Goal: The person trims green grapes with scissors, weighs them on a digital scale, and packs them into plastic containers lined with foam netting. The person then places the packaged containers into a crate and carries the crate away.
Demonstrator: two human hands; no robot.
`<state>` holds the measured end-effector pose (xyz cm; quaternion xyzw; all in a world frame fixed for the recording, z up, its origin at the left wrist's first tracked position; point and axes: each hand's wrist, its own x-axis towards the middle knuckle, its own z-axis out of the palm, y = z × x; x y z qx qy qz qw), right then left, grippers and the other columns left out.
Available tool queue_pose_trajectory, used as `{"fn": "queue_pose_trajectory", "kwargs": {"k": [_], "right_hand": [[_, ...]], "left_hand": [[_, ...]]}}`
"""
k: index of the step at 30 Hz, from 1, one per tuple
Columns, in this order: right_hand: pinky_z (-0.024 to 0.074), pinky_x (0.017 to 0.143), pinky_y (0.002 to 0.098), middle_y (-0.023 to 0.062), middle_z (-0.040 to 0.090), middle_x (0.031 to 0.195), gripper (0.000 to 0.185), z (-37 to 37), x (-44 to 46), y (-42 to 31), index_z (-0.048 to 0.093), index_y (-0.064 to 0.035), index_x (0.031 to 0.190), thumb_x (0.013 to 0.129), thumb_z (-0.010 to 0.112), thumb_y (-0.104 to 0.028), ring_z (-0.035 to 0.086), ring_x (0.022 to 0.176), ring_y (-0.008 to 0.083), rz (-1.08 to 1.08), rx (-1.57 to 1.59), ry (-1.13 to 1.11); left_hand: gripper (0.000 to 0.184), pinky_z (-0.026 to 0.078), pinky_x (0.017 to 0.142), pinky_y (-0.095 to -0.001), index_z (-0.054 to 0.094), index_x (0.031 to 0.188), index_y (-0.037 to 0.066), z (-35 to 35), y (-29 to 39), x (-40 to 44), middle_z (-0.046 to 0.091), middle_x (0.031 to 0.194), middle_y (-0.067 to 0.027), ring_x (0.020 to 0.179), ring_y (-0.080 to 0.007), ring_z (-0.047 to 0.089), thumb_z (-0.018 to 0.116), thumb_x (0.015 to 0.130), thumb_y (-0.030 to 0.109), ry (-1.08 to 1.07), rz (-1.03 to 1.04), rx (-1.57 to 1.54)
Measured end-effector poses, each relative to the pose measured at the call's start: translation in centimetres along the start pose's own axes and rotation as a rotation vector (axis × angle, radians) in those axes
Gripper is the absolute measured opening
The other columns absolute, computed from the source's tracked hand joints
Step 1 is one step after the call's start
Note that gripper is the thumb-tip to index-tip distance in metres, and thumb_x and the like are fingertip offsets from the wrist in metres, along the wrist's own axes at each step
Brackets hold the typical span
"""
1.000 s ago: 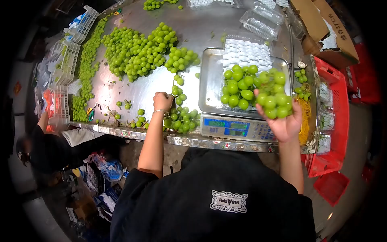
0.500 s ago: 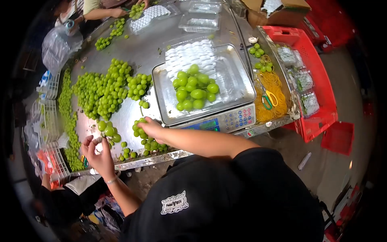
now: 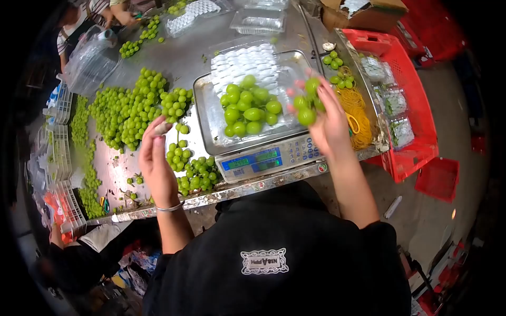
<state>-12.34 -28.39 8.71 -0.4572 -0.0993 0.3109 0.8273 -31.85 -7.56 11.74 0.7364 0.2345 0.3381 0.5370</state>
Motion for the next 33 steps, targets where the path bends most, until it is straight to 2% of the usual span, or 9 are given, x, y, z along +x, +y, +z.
{"fn": "queue_pose_trajectory", "kwargs": {"k": [1,3,5,10,12,14,16,18,33], "right_hand": [[0.0409,0.087,0.0357,0.0134,0.043,0.12,0.044,-0.2,1.2,0.0,0.031,-0.0061,0.129,0.091,0.031,-0.028,0.045,0.109,0.0252,-0.009,-0.002,0.009],[0.0304,0.097,0.0331,0.0164,0.041,0.126,0.047,-0.2,3.6,0.9,0.036,-0.0008,0.126,0.091,0.036,-0.032,0.038,0.118,0.0254,-0.129,-0.626,0.145],[0.0209,0.102,0.0287,0.0175,0.036,0.131,0.051,-0.3,5.1,2.0,0.038,0.0021,0.125,0.091,0.035,-0.036,0.033,0.122,0.0246,0.022,-0.812,0.034],[0.0248,0.1,0.0323,0.0161,0.042,0.126,0.049,-3.0,3.7,1.5,0.041,0.001,0.122,0.092,0.03,-0.036,0.036,0.12,0.0239,-0.15,-0.908,0.024],[0.0298,0.098,0.0353,0.0147,0.044,0.125,0.044,-4.2,2.2,-0.1,0.043,0.0017,0.12,0.093,0.027,-0.029,0.038,0.118,0.0249,-0.243,-0.65,0.12],[0.0454,0.081,0.0301,0.0119,0.052,0.111,0.032,-9.0,1.6,-1.1,0.048,0.0017,0.111,0.092,0.036,-0.021,0.054,0.096,0.0194,-0.258,-0.734,0.209],[0.0464,0.072,0.0303,0.0148,0.061,0.086,0.019,-16.4,1.8,0.1,0.052,-0.0002,0.099,0.082,0.047,-0.008,0.06,0.081,0.025,-0.169,-1.22,0.341],[0.0448,0.075,0.0379,0.0211,0.057,0.089,0.024,-19.7,1.0,1.6,0.051,-0.0018,0.098,0.075,0.052,-0.003,0.056,0.084,0.0348,-0.07,-1.764,0.312],[0.0447,0.074,0.0381,0.0202,0.058,0.09,0.046,-20.1,0.5,0.7,0.047,-0.0011,0.113,0.069,0.059,-0.004,0.056,0.085,0.036,0.155,-1.76,0.217]], "left_hand": [[0.028,0.033,0.09,-0.0308,0.055,0.105,0.0,-0.1,-0.1,-0.4,0.052,0.114,-0.0108,0.104,-0.0185,0.049,0.041,0.088,0.017,0.048,-0.159,-0.152],[0.03,0.032,0.091,-0.0299,0.053,0.108,0.0,0.0,-1.6,-1.1,0.051,0.115,-0.0098,0.105,-0.0177,0.048,0.041,0.089,0.019,0.035,-0.175,-0.185],[0.03,0.031,0.092,-0.0313,0.053,0.107,0.0,0.3,-2.4,-2.0,0.05,0.117,-0.0102,0.107,-0.0188,0.047,0.04,0.089,0.02,0.0,-0.134,-0.117],[0.033,0.032,0.096,-0.0359,0.058,0.098,-0.002,-1.7,-3.6,-3.7,0.048,0.116,-0.0142,0.109,-0.0233,0.044,0.037,0.09,0.021,0.142,-0.204,-0.063],[0.034,0.032,0.096,-0.0361,0.055,0.103,-0.003,-3.5,-4.6,-4.6,0.048,0.117,-0.0145,0.111,-0.0237,0.044,0.034,0.091,0.022,0.219,-0.242,-0.074],[0.033,0.032,0.09,-0.0311,0.053,0.108,0.002,-5.1,-6.0,-5.7,0.054,0.113,-0.0088,0.107,-0.0171,0.048,0.039,0.09,0.026,0.302,-0.265,-0.152],[0.033,0.032,0.09,-0.0319,0.053,0.107,0.002,-6.0,-6.8,-6.3,0.055,0.112,-0.0085,0.107,-0.0168,0.048,0.039,0.09,0.026,0.342,-0.318,-0.162],[0.032,0.032,0.09,-0.0335,0.053,0.106,0.003,-6.4,-7.5,-6.9,0.056,0.11,-0.0078,0.107,-0.0163,0.048,0.039,0.09,0.026,0.391,-0.392,-0.19],[0.021,0.041,0.076,-0.0238,0.058,0.098,0.0,-10.9,-12.8,-6.5,0.059,0.098,-0.005,0.09,-0.0109,0.054,0.047,0.087,0.014,0.549,-0.501,-0.027]]}}
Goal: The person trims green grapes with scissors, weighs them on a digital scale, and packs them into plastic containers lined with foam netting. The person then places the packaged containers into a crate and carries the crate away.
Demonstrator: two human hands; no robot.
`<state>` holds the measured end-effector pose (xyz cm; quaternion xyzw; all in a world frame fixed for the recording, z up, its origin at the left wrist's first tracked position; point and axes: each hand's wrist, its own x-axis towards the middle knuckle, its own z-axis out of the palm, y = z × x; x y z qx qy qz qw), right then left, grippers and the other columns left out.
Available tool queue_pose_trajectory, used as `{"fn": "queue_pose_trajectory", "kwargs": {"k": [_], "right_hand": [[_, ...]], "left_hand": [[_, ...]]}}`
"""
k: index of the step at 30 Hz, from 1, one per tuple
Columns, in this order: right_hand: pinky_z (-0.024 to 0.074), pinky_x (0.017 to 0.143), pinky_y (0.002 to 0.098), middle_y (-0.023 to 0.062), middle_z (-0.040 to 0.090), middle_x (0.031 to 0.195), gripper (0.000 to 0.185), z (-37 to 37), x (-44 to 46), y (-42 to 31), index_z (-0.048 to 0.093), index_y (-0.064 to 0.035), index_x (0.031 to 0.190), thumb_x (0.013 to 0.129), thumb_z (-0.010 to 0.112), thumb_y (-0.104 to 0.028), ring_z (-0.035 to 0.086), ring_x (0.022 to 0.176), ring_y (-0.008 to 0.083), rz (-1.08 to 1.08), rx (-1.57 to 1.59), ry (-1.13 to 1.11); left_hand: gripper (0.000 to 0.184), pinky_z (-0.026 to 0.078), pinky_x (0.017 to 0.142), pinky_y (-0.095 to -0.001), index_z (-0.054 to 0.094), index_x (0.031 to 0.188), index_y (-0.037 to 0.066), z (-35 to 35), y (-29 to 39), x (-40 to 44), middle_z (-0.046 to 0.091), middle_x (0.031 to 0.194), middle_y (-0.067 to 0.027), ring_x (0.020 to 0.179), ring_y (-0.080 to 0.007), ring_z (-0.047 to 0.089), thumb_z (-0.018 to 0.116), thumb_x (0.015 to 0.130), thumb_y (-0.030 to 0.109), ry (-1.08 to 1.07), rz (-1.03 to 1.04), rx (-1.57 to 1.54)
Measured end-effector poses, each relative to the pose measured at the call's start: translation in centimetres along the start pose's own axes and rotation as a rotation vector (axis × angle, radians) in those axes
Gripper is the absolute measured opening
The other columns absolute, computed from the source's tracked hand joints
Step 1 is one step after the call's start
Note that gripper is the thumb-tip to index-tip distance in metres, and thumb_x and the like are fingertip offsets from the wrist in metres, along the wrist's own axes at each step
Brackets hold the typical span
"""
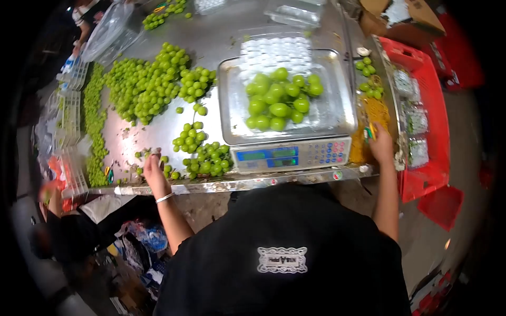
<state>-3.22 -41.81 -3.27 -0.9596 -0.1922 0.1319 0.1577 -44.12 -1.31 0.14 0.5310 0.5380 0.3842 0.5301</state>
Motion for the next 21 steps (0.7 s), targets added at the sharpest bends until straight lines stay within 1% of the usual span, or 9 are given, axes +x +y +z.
{"fn": "queue_pose_trajectory", "kwargs": {"k": [1,3,4,10,12,13,15,17,21], "right_hand": [[0.0454,0.071,0.0325,0.0136,0.06,0.083,0.047,2.1,0.9,4.5,0.046,-0.001,0.115,0.069,0.056,-0.001,0.059,0.079,0.0269,-0.202,0.154,0.081],[0.0387,0.051,0.0175,-0.0009,0.053,0.072,0.047,0.8,0.3,4.8,0.045,-0.0009,0.118,0.071,0.049,0.004,0.049,0.059,0.0047,0.06,0.6,-0.216],[0.0335,0.046,0.0162,-0.003,0.051,0.068,0.044,-0.2,-0.7,2.7,0.045,-0.0002,0.118,0.073,0.048,0.002,0.044,0.054,0.0024,0.149,0.725,-0.217],[0.0369,0.053,0.0178,-0.0003,0.049,0.072,0.039,-4.2,-3.1,-4.4,0.045,0.0008,0.116,0.08,0.053,-0.011,0.046,0.062,0.0061,0.183,1.176,-0.002],[0.0391,0.057,0.0197,0.0018,0.049,0.077,0.041,-5.4,-3.7,-7.6,0.044,0.0014,0.116,0.081,0.054,-0.016,0.048,0.067,0.0081,0.126,1.277,0.006],[0.0395,0.061,0.0221,0.0034,0.048,0.081,0.043,-5.6,-4.1,-9.8,0.042,0.0018,0.117,0.081,0.054,-0.019,0.047,0.072,0.0102,-0.036,1.358,-0.062],[0.0392,0.069,0.0274,0.007,0.045,0.09,0.051,-5.9,-4.5,-12.0,0.034,0.0016,0.12,0.082,0.052,-0.026,0.045,0.082,0.0155,-0.286,1.387,-0.262],[0.0392,0.068,0.0268,0.007,0.045,0.087,0.051,-5.3,-5.8,-14.3,0.034,0.0019,0.12,0.082,0.052,-0.028,0.045,0.079,0.015,-0.292,1.414,-0.308],[0.0387,0.062,0.0245,0.0064,0.045,0.077,0.051,-4.8,-7.6,-18.9,0.036,0.003,0.116,0.082,0.052,-0.032,0.046,0.069,0.0133,-0.323,1.317,-0.459]], "left_hand": [[0.02,0.041,0.076,-0.0248,0.059,0.096,-0.001,-1.0,-1.2,0.7,0.06,0.096,-0.0063,0.089,-0.0126,0.054,0.049,0.085,0.013,-0.005,0.069,0.167],[0.018,0.042,0.077,-0.0273,0.06,0.093,-0.002,-2.6,-4.4,2.7,0.06,0.094,-0.0093,0.088,-0.0163,0.055,0.052,0.082,0.011,-0.046,0.18,0.401],[0.018,0.042,0.078,-0.0288,0.06,0.092,-0.002,-3.0,-6.1,3.7,0.06,0.095,-0.0111,0.088,-0.0182,0.055,0.053,0.081,0.01,-0.084,0.223,0.466],[0.038,0.044,0.074,-0.0244,0.049,0.111,-0.003,0.8,-4.4,4.7,0.059,0.099,-0.0117,0.086,-0.0162,0.057,0.06,0.078,0.011,-0.313,-0.053,0.287],[0.043,0.045,0.076,-0.0258,0.047,0.115,-0.002,1.1,-4.6,5.9,0.057,0.102,-0.0112,0.09,-0.0178,0.056,0.062,0.076,0.011,-0.478,-0.094,0.465],[0.047,0.045,0.077,-0.0283,0.044,0.116,-0.001,0.9,-5.4,7.0,0.054,0.109,-0.0124,0.095,-0.0197,0.054,0.063,0.075,0.009,-0.563,0.09,0.531],[0.045,0.045,0.076,-0.0289,0.045,0.115,-0.001,0.2,-5.3,6.9,0.052,0.112,-0.0132,0.097,-0.0201,0.053,0.063,0.074,0.008,-0.457,0.114,0.496],[0.041,0.045,0.071,-0.03,0.048,0.111,0.0,-1.3,-5.2,6.7,0.05,0.112,-0.0143,0.094,-0.0217,0.054,0.063,0.073,0.005,-0.315,0.301,0.639],[0.035,0.039,0.083,-0.037,0.059,0.095,0.007,-3.6,-4.5,3.5,0.05,0.1,-0.0129,0.094,-0.031,0.048,0.058,0.062,-0.005,-0.671,0.521,0.958]]}}
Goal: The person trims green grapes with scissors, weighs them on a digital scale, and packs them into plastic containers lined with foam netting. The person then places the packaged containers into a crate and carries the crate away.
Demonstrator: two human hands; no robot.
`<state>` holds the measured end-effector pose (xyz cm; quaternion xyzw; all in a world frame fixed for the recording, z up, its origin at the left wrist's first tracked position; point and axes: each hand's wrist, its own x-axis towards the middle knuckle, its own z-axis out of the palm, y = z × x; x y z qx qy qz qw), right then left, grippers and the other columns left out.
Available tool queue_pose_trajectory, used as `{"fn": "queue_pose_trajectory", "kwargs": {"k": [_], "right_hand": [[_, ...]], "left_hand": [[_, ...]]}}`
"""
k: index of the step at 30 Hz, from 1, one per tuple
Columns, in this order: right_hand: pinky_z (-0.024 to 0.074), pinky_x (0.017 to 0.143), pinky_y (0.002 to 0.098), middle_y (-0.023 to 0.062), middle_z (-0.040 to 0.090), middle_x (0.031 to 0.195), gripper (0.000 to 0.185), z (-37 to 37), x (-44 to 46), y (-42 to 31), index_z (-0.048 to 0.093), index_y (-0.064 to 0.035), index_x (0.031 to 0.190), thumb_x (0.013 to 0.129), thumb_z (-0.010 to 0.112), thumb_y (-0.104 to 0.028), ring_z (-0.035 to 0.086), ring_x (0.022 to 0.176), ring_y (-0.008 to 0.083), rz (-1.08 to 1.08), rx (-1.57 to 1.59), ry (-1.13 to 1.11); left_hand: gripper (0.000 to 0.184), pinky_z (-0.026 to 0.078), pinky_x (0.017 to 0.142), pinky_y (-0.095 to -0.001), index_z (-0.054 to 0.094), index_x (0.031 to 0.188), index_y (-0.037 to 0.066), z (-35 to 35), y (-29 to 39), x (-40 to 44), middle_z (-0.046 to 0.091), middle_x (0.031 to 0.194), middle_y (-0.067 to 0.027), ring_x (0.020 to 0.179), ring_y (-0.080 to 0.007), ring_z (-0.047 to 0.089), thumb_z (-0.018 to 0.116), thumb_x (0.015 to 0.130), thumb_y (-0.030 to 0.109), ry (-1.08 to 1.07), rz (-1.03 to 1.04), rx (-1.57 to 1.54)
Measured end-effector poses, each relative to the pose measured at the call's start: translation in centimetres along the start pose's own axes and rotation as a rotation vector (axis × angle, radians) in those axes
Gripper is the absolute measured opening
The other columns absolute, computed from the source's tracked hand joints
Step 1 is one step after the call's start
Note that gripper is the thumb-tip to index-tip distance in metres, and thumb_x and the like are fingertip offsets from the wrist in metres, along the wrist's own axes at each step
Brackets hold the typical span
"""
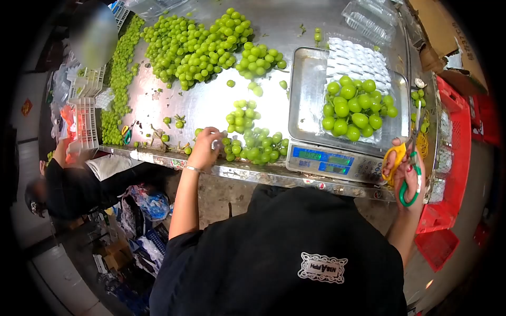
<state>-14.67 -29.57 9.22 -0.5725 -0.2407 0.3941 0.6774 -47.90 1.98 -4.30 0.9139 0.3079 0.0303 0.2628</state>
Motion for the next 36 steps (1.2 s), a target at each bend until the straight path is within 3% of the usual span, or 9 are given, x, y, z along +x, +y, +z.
{"fn": "queue_pose_trajectory", "kwargs": {"k": [6,9,13,20,23,27,29,32,36], "right_hand": [[0.0372,0.061,0.0223,0.0034,0.046,0.077,0.046,-1.1,-0.3,0.6,0.038,0.0011,0.115,0.083,0.049,-0.03,0.045,0.068,0.0112,0.06,0.055,0.18],[0.0367,0.063,0.0225,0.0027,0.046,0.078,0.045,-2.7,-1.7,0.1,0.039,-0.0004,0.116,0.083,0.05,-0.029,0.045,0.07,0.0106,0.019,0.104,0.245],[0.0373,0.063,0.0242,0.0036,0.049,0.074,0.042,-4.4,-2.9,0.1,0.041,0.0013,0.113,0.083,0.049,-0.027,0.046,0.066,0.012,-0.031,0.153,0.251],[0.0388,0.06,0.0237,0.0063,0.048,0.073,0.039,-5.2,-5.3,-0.8,0.043,0.0031,0.111,0.084,0.049,-0.024,0.047,0.066,0.0139,-0.144,0.201,0.387],[0.0384,0.057,0.0235,0.0063,0.048,0.072,0.037,-7.7,-6.4,0.2,0.045,0.003,0.109,0.083,0.052,-0.023,0.048,0.064,0.014,-0.17,0.208,0.453],[0.0383,0.052,0.0262,0.0071,0.049,0.065,0.034,-12.8,-5.3,4.9,0.051,0.0016,0.105,0.082,0.053,-0.023,0.046,0.054,0.0174,0.005,-0.387,0.699],[0.042,0.056,0.0301,0.0142,0.052,0.066,0.036,-15.7,-3.9,7.8,0.05,0.0017,0.107,0.081,0.054,-0.023,0.051,0.058,0.0229,0.267,-1.097,0.618],[0.0443,0.064,0.0332,0.0217,0.055,0.075,0.036,-15.8,-2.6,9.4,0.052,0.0015,0.105,0.08,0.055,-0.023,0.056,0.068,0.029,0.165,-1.424,0.449],[0.0431,0.078,0.0338,0.0179,0.06,0.095,0.036,-15.3,1.5,5.2,0.05,0.002,0.11,0.086,0.046,-0.025,0.058,0.088,0.0267,0.061,-1.098,0.458]], "left_hand": [[0.022,0.043,0.076,-0.0341,0.06,0.082,0.004,0.6,0.8,0.5,0.054,0.091,-0.0107,0.086,-0.0293,0.051,0.068,0.061,0.003,-0.03,-0.099,0.051],[0.013,0.041,0.075,-0.0316,0.061,0.074,0.002,-2.4,3.2,1.0,0.052,0.085,-0.007,0.084,-0.0209,0.051,0.068,0.064,0.007,-0.083,-0.221,-0.422],[0.014,0.036,0.084,-0.0281,0.06,0.072,0.002,-3.8,15.6,4.8,0.051,0.09,-0.0059,0.09,-0.0179,0.048,0.069,0.062,0.004,-0.027,0.167,-0.713],[0.016,0.033,0.083,-0.0377,0.06,0.068,0.006,3.9,31.2,11.6,0.053,0.098,-0.0066,0.095,-0.0271,0.046,0.07,0.061,0.015,0.314,0.506,-0.283],[0.019,0.031,0.087,-0.0377,0.062,0.082,0.009,3.1,30.9,10.8,0.05,0.105,-0.0079,0.1,-0.0261,0.045,0.068,0.064,0.014,0.419,0.458,-0.269],[0.013,0.039,0.085,-0.032,0.061,0.088,0.003,-0.2,24.5,9.5,0.05,0.105,-0.0107,0.099,-0.0215,0.048,0.053,0.079,0.008,0.622,0.247,-0.403],[0.015,0.036,0.086,-0.0327,0.06,0.086,0.001,-0.5,22.4,9.4,0.052,0.101,-0.0102,0.097,-0.0205,0.047,0.049,0.083,0.011,0.605,0.079,-0.688],[0.024,0.047,0.07,-0.0259,0.059,0.089,-0.003,-0.9,19.9,8.7,0.048,0.109,-0.0098,0.094,-0.0164,0.049,0.043,0.088,0.015,0.594,0.052,-0.674],[0.029,0.036,0.09,-0.031,0.052,0.106,-0.005,-0.8,18.6,6.9,0.055,0.104,-0.0104,0.098,-0.0177,0.052,0.038,0.09,0.015,0.578,-0.114,-0.898]]}}
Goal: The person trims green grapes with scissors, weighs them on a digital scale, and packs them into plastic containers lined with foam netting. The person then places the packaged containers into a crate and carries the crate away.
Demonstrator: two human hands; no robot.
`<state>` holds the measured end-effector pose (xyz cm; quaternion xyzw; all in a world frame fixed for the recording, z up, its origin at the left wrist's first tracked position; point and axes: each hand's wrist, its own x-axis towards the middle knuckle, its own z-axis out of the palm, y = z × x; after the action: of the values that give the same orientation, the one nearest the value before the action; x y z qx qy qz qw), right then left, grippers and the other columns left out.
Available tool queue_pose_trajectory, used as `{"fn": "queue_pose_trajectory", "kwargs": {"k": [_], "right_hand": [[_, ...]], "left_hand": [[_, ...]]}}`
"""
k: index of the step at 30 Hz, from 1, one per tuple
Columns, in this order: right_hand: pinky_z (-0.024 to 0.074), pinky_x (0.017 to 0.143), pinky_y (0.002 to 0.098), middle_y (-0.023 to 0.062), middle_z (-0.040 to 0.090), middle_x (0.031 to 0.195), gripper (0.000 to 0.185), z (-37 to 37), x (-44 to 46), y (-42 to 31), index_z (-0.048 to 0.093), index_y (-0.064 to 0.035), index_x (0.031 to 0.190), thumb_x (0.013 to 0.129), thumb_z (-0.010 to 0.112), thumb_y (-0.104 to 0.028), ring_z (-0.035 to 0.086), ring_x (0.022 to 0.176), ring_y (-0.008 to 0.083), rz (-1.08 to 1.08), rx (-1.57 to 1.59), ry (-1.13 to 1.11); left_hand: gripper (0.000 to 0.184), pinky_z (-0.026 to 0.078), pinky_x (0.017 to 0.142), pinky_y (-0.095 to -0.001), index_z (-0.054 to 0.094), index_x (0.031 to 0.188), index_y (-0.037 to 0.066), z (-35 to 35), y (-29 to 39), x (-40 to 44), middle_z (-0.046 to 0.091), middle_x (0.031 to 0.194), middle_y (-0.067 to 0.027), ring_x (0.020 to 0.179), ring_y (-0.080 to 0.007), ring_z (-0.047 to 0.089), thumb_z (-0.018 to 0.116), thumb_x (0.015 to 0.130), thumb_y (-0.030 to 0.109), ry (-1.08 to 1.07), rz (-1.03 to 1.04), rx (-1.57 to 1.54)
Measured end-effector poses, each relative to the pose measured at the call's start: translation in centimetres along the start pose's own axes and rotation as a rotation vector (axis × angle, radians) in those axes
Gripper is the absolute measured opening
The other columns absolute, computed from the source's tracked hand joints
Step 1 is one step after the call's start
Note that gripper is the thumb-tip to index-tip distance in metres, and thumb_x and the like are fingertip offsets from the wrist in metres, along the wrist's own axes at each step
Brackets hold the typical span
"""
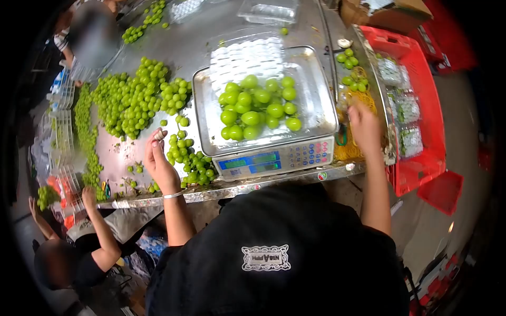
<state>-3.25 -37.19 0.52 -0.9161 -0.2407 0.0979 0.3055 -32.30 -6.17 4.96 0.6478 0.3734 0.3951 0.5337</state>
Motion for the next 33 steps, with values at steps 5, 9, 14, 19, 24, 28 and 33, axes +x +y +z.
{"fn": "queue_pose_trajectory", "kwargs": {"k": [5,9,14,19,24,28,33], "right_hand": [[0.0223,0.101,0.0335,0.0143,0.048,0.121,0.05,3.5,14.0,-5.4,0.043,0.0008,0.121,0.093,0.024,-0.036,0.035,0.12,0.024,-0.426,0.209,0.062],[0.0228,0.1,0.0345,0.0144,0.049,0.12,0.065,7.3,19.1,-10.9,0.036,-0.0002,0.126,0.089,0.021,-0.051,0.038,0.118,0.0242,-0.065,0.398,-0.16],[0.0274,0.097,0.0348,0.0097,0.05,0.109,0.059,1.7,10.8,-11.1,0.049,-0.0008,0.109,0.09,0.019,-0.048,0.042,0.111,0.0215,-0.477,0.795,-0.564],[0.027,0.098,0.0361,0.0099,0.042,0.115,0.021,0.6,1.9,-11.4,0.06,-0.0042,0.096,0.077,0.052,-0.006,0.035,0.119,0.027,-0.573,0.423,-0.411],[0.0414,0.079,0.0288,0.0114,0.046,0.113,0.034,1.8,-2.9,-8.1,0.046,0.0,0.114,0.081,0.05,-0.006,0.049,0.098,0.0195,0.128,0.886,-0.303],[0.0451,0.056,0.0227,0.0087,0.057,0.085,0.011,1.4,-3.1,-7.7,0.05,-0.0011,0.092,0.085,0.048,-0.009,0.054,0.065,0.0118,0.52,1.072,-0.614],[0.046,0.051,0.0217,0.0074,0.058,0.074,0.009,0.7,-2.2,-9.0,0.052,-0.0031,0.084,0.084,0.05,-0.012,0.054,0.057,0.0114,0.622,1.037,-0.763]], "left_hand": [[0.029,0.045,0.073,-0.0267,0.058,0.092,-0.005,0.9,-0.3,-1.2,0.051,0.107,-0.0096,0.085,-0.0157,0.054,0.038,0.09,0.017,0.054,-0.071,-0.023],[0.029,0.044,0.074,-0.0265,0.058,0.09,-0.006,1.9,-0.1,-1.1,0.052,0.106,-0.0106,0.09,-0.0159,0.052,0.038,0.09,0.014,0.017,0.073,0.116],[0.044,0.036,0.089,-0.0325,0.057,0.094,-0.007,3.7,-0.1,-1.5,0.05,0.111,-0.0134,0.102,-0.0211,0.048,0.032,0.091,0.03,-0.05,-0.127,-0.081],[0.025,0.038,0.085,-0.026,0.056,0.102,-0.003,5.9,-0.1,-2.2,0.047,0.115,-0.0098,0.102,-0.0155,0.047,0.048,0.085,0.013,-0.277,-0.254,-0.149],[0.034,0.043,0.075,-0.0227,0.041,0.11,-0.001,5.3,-0.1,-3.6,0.05,0.097,-0.0063,0.09,-0.0113,0.05,0.051,0.078,-0.005,-0.431,-0.363,0.041],[0.024,0.051,0.064,-0.0242,0.039,0.102,-0.002,4.7,0.2,-3.4,0.055,0.081,-0.0085,0.073,-0.0158,0.058,0.05,0.081,0.0,-0.511,-0.745,-0.21],[0.015,0.053,0.064,-0.0262,0.043,0.093,-0.005,4.9,0.2,-2.4,0.057,0.078,-0.0099,0.072,-0.0184,0.061,0.051,0.081,0.0,-0.533,-0.706,-0.257]]}}
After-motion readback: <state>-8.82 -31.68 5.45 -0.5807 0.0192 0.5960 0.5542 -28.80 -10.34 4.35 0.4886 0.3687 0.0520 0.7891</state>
